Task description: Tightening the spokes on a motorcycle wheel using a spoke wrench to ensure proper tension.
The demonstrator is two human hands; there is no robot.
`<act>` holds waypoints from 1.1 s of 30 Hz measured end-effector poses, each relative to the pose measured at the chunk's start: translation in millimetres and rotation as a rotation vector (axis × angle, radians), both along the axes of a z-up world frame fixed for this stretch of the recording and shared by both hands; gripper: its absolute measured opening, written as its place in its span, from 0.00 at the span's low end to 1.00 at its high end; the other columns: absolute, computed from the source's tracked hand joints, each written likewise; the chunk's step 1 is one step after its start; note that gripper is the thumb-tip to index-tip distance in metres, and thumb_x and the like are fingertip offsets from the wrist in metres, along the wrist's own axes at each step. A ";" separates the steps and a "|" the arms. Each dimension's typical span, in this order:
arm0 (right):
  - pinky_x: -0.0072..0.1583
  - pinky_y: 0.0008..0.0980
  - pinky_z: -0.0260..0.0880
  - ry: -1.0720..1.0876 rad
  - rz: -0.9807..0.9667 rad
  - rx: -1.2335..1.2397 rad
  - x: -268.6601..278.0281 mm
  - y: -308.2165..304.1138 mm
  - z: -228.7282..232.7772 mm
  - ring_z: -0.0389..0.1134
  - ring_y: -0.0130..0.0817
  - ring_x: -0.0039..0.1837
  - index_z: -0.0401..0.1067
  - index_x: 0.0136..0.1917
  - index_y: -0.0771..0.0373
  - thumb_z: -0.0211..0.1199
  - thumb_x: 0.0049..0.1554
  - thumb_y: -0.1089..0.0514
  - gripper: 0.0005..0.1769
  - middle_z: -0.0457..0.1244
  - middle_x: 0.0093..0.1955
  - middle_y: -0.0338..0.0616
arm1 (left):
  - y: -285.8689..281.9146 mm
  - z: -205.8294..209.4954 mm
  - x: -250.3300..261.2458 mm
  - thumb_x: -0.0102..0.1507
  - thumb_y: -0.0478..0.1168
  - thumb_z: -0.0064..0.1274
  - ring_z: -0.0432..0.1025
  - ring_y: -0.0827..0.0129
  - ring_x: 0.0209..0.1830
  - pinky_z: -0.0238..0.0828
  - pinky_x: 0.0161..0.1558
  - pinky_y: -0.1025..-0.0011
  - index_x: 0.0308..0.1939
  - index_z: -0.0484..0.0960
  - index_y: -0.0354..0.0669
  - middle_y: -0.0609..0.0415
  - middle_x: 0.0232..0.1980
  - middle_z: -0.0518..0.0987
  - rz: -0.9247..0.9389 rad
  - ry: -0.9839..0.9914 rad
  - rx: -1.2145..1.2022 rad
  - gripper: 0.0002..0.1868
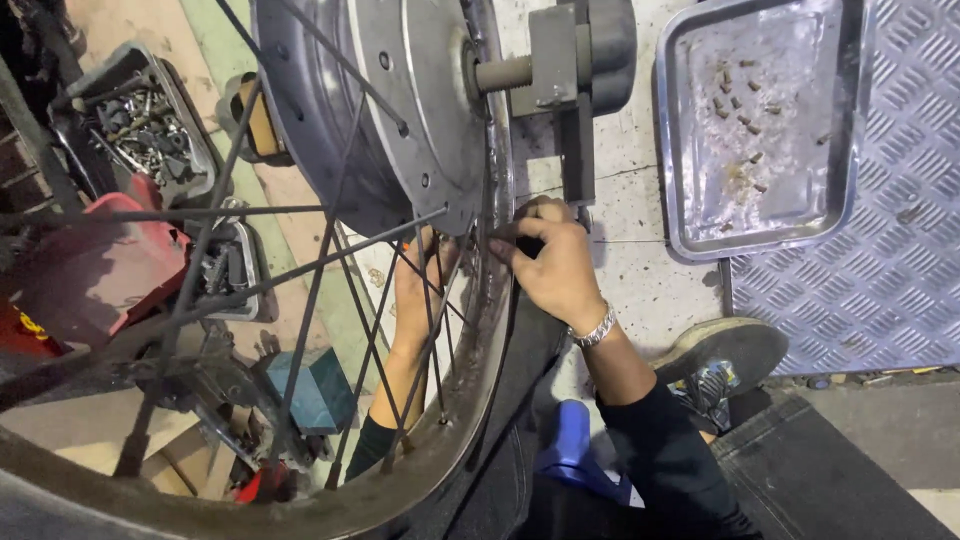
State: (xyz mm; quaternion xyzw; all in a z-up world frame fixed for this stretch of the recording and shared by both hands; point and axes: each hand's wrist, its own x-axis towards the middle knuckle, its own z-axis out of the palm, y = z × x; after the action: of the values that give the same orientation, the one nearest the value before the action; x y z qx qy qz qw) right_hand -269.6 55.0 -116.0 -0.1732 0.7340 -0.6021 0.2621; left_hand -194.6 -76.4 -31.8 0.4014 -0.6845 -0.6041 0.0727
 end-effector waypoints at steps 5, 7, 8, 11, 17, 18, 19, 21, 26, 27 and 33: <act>0.54 0.41 0.70 0.022 -0.025 -0.023 -0.8 11.3 -3.0 0.69 0.43 0.45 0.79 0.44 0.65 0.77 0.50 0.60 0.11 0.65 0.38 0.49 | -11.3 -26.6 32.8 0.73 0.44 0.46 0.72 0.59 0.56 0.67 0.62 0.58 0.59 0.78 0.40 0.45 0.52 0.81 -0.051 -0.015 -0.063 0.15; 0.53 0.40 0.71 0.015 -0.066 -0.055 -7.2 17.4 -1.6 0.71 0.41 0.46 0.79 0.48 0.64 0.79 0.49 0.58 0.15 0.68 0.40 0.48 | -25.4 -37.2 41.9 0.75 0.43 0.42 0.72 0.51 0.64 0.65 0.65 0.53 0.68 0.74 0.38 0.40 0.60 0.80 -0.085 -0.029 -0.136 0.20; 0.53 0.37 0.72 -0.058 -0.119 -0.057 -7.3 21.8 3.7 0.69 0.35 0.46 0.79 0.51 0.64 0.75 0.54 0.59 0.13 0.67 0.41 0.47 | -29.9 -33.0 42.0 0.74 0.43 0.44 0.75 0.52 0.58 0.68 0.61 0.53 0.66 0.75 0.39 0.41 0.55 0.81 -0.104 -0.048 -0.175 0.19; 0.51 0.32 0.72 -0.110 -0.145 -0.046 -3.9 24.8 15.2 0.69 0.31 0.45 0.80 0.54 0.62 0.70 0.58 0.61 0.10 0.68 0.42 0.46 | -47.0 -73.3 58.0 0.71 0.41 0.52 0.74 0.63 0.44 0.70 0.51 0.63 0.54 0.79 0.40 0.50 0.41 0.80 -0.029 -0.045 -0.139 0.11; 0.47 0.32 0.73 -0.067 -0.103 -0.081 -4.7 12.7 25.4 0.70 0.34 0.43 0.81 0.53 0.63 0.68 0.58 0.65 0.08 0.69 0.41 0.52 | -38.8 -63.7 38.7 0.66 0.39 0.61 0.71 0.73 0.29 0.68 0.40 0.74 0.38 0.83 0.40 0.54 0.26 0.79 0.162 0.052 -0.019 0.07; 0.47 0.33 0.73 -0.080 -0.069 -0.102 -4.7 11.3 23.9 0.70 0.35 0.43 0.81 0.53 0.64 0.67 0.58 0.65 0.08 0.69 0.42 0.52 | -40.8 -71.8 46.9 0.67 0.42 0.61 0.68 0.76 0.30 0.67 0.41 0.74 0.39 0.83 0.41 0.57 0.27 0.78 0.162 0.009 -0.027 0.08; 0.47 0.33 0.73 -0.078 -0.069 -0.100 -5.2 10.1 24.7 0.70 0.35 0.43 0.81 0.53 0.64 0.67 0.58 0.65 0.08 0.69 0.42 0.52 | -36.3 -65.5 44.0 0.67 0.42 0.61 0.68 0.76 0.30 0.67 0.41 0.74 0.39 0.83 0.41 0.57 0.27 0.78 0.162 0.011 -0.025 0.08; 0.46 0.39 0.73 -0.039 -0.018 -0.123 -1.6 8.1 25.6 0.71 0.42 0.43 0.79 0.50 0.68 0.68 0.56 0.68 0.07 0.69 0.42 0.55 | -26.5 -52.7 43.6 0.71 0.42 0.51 0.68 0.75 0.26 0.66 0.38 0.74 0.37 0.82 0.40 0.54 0.22 0.74 0.082 -0.046 -0.074 0.12; 0.48 0.37 0.73 0.089 0.041 -0.080 1.5 12.4 25.8 0.71 0.42 0.46 0.79 0.48 0.66 0.69 0.54 0.68 0.07 0.69 0.42 0.50 | -28.3 -87.6 40.7 0.69 0.36 0.53 0.76 0.71 0.32 0.70 0.47 0.76 0.41 0.83 0.39 0.53 0.26 0.79 0.167 0.110 0.253 0.06; 0.48 0.41 0.73 0.207 0.076 -0.047 2.4 14.6 24.0 0.71 0.47 0.47 0.78 0.48 0.67 0.71 0.52 0.69 0.09 0.69 0.43 0.51 | -25.1 -81.6 38.2 0.68 0.36 0.54 0.77 0.68 0.34 0.72 0.46 0.73 0.41 0.84 0.39 0.51 0.27 0.81 0.106 0.081 0.174 0.05; 0.48 0.40 0.73 0.321 0.110 0.115 -2.7 19.6 22.1 0.71 0.45 0.47 0.80 0.48 0.60 0.71 0.55 0.64 0.07 0.69 0.44 0.47 | -15.3 -40.5 26.1 0.65 0.30 0.57 0.81 0.57 0.40 0.77 0.47 0.58 0.41 0.87 0.38 0.43 0.34 0.84 -0.127 -0.010 -0.148 0.05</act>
State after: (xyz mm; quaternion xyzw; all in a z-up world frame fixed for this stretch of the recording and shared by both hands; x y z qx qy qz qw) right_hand -272.3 74.6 -93.9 -0.2918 0.7890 -0.5087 0.1835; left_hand -168.5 -91.7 -72.3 0.3535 -0.7519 -0.5532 0.0604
